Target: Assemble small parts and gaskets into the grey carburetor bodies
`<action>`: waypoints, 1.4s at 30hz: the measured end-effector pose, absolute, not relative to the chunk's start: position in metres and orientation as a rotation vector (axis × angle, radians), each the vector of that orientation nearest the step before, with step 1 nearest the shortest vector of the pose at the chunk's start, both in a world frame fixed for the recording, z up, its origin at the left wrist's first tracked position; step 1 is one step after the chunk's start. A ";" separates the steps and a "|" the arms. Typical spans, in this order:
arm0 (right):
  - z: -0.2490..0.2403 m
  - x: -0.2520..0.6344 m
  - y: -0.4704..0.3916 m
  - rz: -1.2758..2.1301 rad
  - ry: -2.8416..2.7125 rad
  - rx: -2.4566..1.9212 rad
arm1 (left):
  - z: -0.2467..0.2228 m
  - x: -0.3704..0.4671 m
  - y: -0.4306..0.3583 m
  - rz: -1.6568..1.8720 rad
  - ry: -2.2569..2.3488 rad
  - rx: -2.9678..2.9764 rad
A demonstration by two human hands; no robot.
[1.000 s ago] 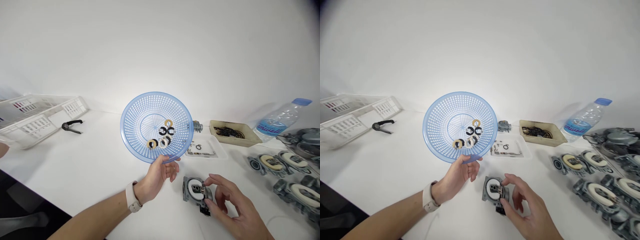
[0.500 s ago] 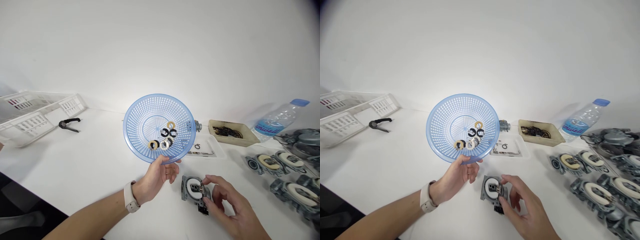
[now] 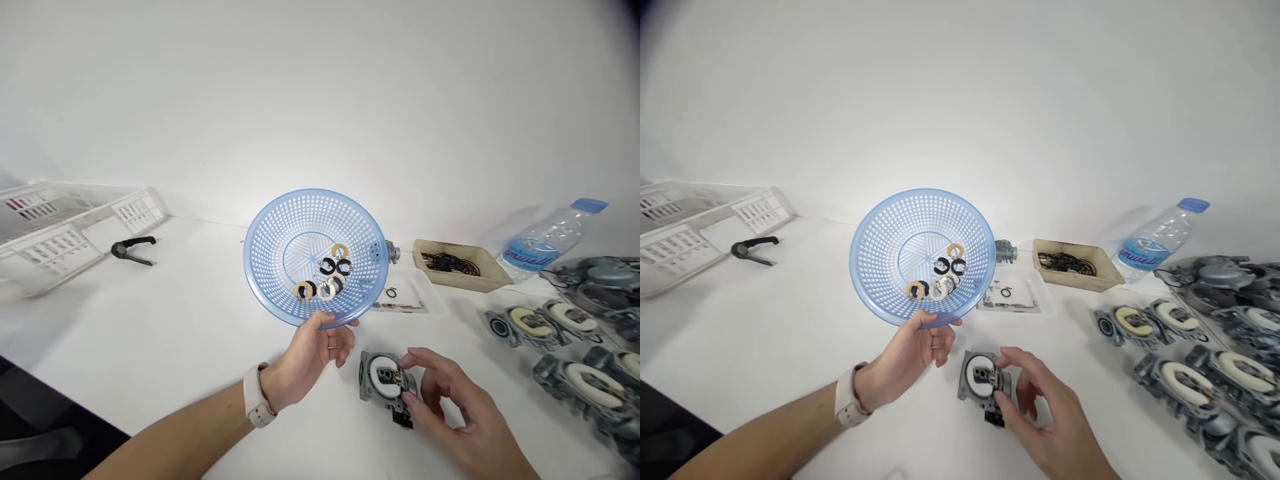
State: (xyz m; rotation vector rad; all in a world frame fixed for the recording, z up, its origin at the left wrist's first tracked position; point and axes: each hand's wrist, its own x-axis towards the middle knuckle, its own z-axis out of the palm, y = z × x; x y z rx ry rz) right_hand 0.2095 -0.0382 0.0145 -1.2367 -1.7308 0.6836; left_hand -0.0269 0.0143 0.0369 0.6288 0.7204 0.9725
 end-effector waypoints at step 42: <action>0.019 0.208 -0.038 0.676 -1.784 -1.148 | 0.039 -0.026 0.015 0.930 0.750 0.553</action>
